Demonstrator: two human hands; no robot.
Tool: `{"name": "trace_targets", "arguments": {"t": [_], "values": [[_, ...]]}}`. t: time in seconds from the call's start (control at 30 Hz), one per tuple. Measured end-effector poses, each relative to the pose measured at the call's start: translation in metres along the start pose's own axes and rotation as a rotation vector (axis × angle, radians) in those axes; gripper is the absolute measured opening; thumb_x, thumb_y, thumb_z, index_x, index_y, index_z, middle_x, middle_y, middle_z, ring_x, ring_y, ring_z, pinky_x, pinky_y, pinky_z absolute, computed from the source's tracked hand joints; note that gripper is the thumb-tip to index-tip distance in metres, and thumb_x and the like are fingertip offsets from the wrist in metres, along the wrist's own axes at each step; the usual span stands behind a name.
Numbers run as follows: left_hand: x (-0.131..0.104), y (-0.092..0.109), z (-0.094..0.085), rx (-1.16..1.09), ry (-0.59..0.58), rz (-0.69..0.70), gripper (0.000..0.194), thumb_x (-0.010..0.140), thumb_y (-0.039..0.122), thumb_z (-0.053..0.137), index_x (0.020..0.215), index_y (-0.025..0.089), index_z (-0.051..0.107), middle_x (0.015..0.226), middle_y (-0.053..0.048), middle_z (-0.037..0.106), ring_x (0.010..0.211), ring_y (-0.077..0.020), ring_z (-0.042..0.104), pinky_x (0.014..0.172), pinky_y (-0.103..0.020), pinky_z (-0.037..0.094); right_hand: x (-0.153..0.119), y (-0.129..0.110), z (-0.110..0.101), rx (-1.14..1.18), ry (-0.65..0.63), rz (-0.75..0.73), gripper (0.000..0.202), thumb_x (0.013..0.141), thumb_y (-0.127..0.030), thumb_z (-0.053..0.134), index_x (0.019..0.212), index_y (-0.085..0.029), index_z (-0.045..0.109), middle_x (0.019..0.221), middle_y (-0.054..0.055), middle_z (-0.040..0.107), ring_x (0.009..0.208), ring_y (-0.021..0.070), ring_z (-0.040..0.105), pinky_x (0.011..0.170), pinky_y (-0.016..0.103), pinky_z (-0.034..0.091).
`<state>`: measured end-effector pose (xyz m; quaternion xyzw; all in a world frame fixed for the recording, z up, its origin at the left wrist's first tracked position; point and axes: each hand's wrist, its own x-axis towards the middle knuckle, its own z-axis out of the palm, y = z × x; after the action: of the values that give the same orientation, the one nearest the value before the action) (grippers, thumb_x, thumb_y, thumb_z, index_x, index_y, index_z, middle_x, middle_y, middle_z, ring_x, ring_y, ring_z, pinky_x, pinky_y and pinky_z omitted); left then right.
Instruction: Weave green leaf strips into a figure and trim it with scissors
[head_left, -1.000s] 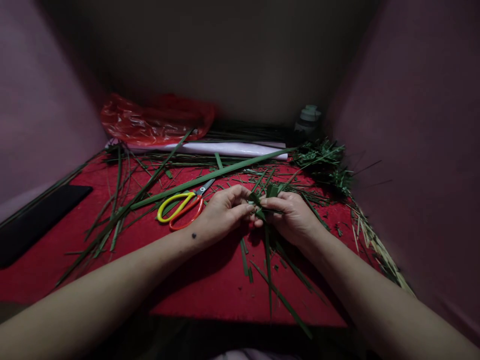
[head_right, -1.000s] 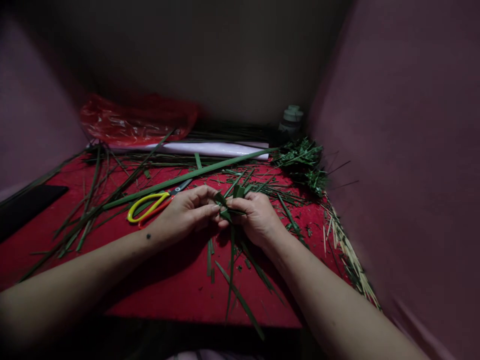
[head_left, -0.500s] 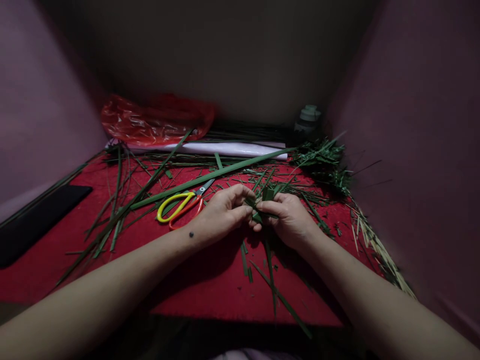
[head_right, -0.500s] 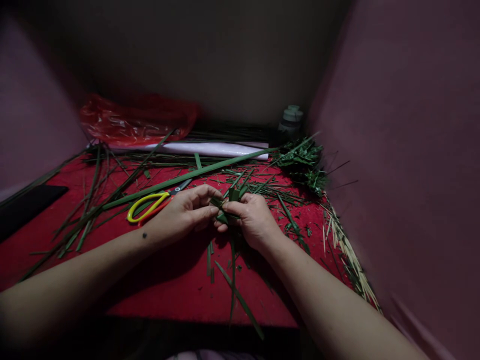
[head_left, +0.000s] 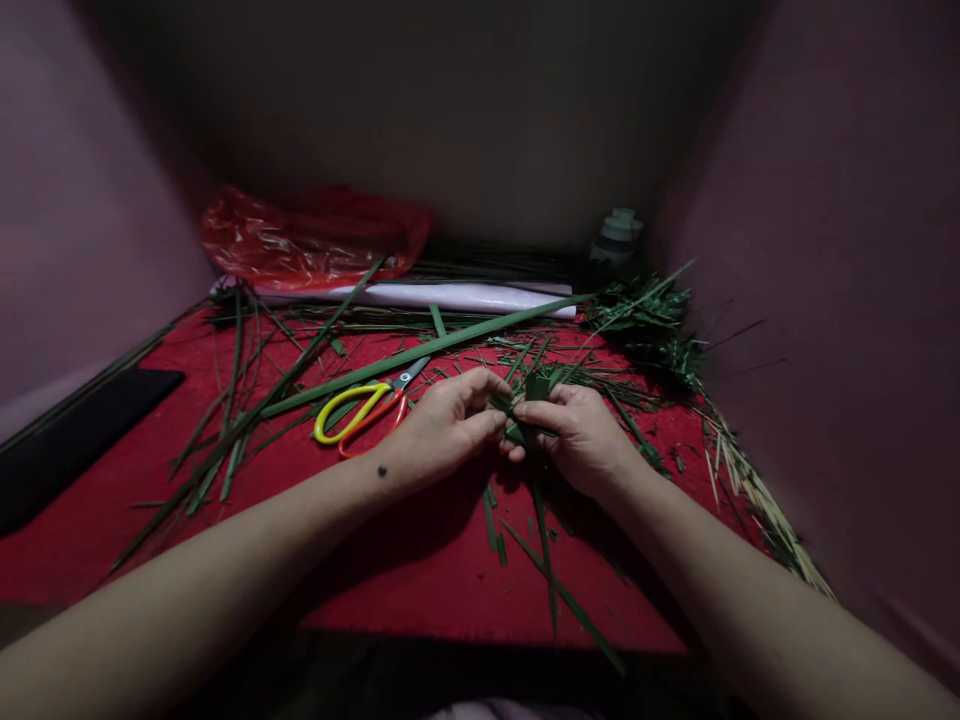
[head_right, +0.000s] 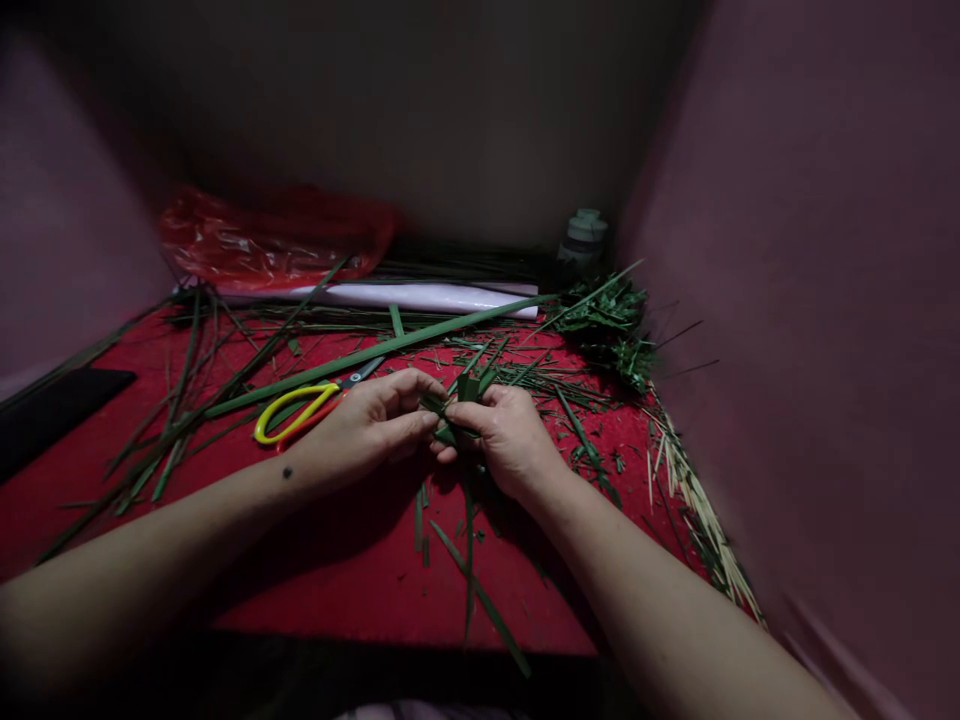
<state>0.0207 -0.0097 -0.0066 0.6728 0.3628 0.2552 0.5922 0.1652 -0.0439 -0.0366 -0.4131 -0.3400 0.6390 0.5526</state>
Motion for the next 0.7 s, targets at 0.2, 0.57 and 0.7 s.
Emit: {"name": "trace_targets", "arguments": {"t": [0.2, 0.57, 0.7], "values": [[0.0017, 0.0034, -0.0022, 0.012, -0.02, -0.071, 0.011, 0.074, 0.016, 0.054, 0.084, 0.013, 0.051, 0.055, 0.003, 0.059, 0.039, -0.0045, 0.045, 0.036, -0.015, 0.028, 0.0006, -0.0056, -0.0012, 0.038, 0.034, -0.023, 0.006, 0.062, -0.012, 0.063, 0.063, -0.012, 0.057, 0.06, 0.004, 0.065, 0.051, 0.0164, 0.063, 0.047, 0.026, 0.052], [-0.0004, 0.0047, -0.0084, 0.268, -0.014, 0.079, 0.029, 0.076, 0.026, 0.056, 0.102, 0.015, 0.051, 0.072, 0.0, 0.061, 0.061, -0.0115, 0.058, 0.056, -0.023, 0.045, -0.002, -0.0017, 0.0004, -0.068, 0.018, -0.006, 0.007, 0.063, -0.017, 0.063, 0.063, -0.014, 0.057, 0.051, -0.002, 0.06, 0.04, 0.0099, 0.055, 0.04, 0.021, 0.046], [0.0005, 0.0031, -0.0086, 0.529, 0.163, 0.266, 0.016, 0.076, 0.029, 0.056, 0.083, 0.015, 0.059, 0.077, -0.001, 0.057, 0.069, -0.0125, 0.054, 0.063, -0.025, 0.043, -0.0052, -0.0038, 0.0054, -0.226, 0.013, 0.008, 0.008, 0.064, -0.019, 0.061, 0.06, -0.013, 0.057, 0.048, -0.001, 0.059, 0.039, 0.0103, 0.055, 0.038, 0.019, 0.042]]}}
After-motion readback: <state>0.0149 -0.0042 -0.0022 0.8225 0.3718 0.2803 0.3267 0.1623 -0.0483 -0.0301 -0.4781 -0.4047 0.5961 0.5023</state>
